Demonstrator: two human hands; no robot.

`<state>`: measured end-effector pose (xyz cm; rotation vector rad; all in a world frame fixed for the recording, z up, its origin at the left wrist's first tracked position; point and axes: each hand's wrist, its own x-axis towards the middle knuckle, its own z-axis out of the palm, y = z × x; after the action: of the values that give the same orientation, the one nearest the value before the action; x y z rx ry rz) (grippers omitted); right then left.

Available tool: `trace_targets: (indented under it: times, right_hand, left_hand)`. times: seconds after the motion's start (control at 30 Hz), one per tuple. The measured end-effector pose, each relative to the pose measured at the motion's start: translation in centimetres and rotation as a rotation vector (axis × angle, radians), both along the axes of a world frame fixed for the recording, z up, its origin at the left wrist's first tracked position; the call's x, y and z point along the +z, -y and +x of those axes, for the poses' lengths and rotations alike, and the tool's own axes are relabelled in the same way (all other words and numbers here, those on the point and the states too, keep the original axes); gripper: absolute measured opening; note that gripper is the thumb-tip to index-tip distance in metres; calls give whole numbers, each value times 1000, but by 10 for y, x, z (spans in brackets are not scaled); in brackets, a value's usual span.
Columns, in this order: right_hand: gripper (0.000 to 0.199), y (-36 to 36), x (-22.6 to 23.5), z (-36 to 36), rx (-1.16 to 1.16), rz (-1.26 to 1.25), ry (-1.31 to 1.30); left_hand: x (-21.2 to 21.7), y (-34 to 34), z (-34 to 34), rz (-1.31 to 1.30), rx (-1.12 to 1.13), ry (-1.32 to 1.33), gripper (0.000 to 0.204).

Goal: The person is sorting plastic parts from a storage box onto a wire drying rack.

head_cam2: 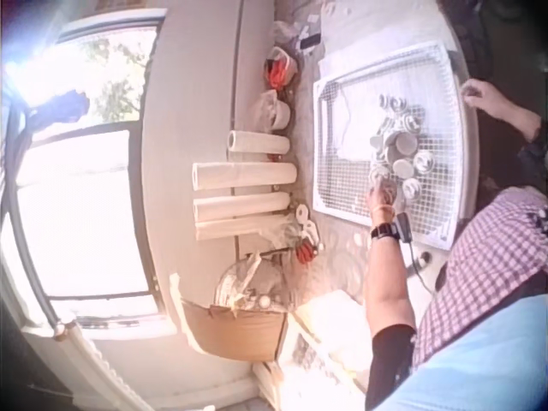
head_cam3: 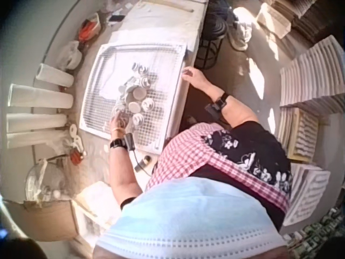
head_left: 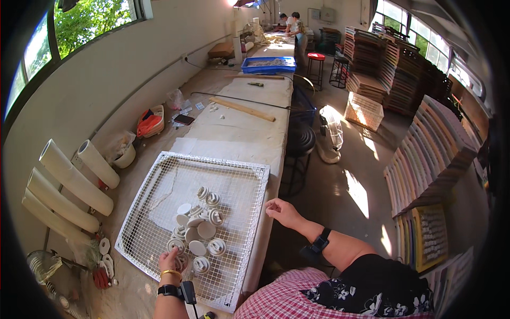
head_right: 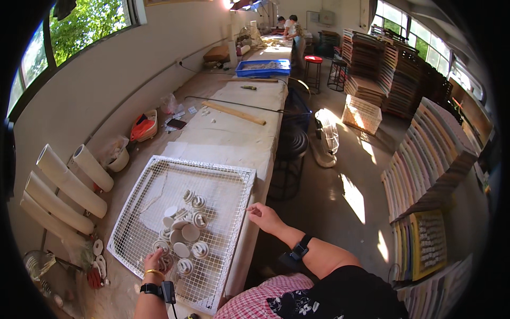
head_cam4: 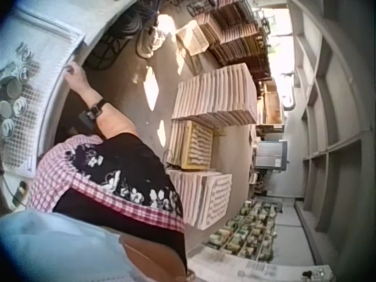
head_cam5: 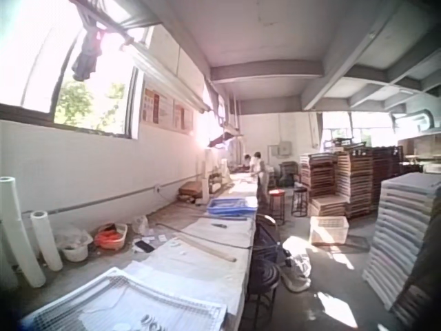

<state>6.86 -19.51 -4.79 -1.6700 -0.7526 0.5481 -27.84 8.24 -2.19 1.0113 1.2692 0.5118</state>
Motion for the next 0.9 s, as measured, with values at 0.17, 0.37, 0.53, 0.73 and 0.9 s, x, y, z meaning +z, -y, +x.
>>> trace_targets:
  times: [0.17,0.37,0.53,0.73,0.9]
  right_hand:
    - [25,13,24,4,25,4,-56]
    - [23,-17,77,-37,104,107,-57]
    - [23,-71,92,-121,434,182,0]
    - [19,-83,98,-196,743,98,173]
    - [18,-98,82,-261,1013,22,137]
  left_hand:
    - [6,-7,11,-89,-113,-12,54]
    - [76,-6,-24,347,-340,-322,72]
    - [217,31,-144,631,-365,-236,46]
    - [330,115,-280,785,-159,-463,40]
    - [338,211,-438,718,230,-609,45]
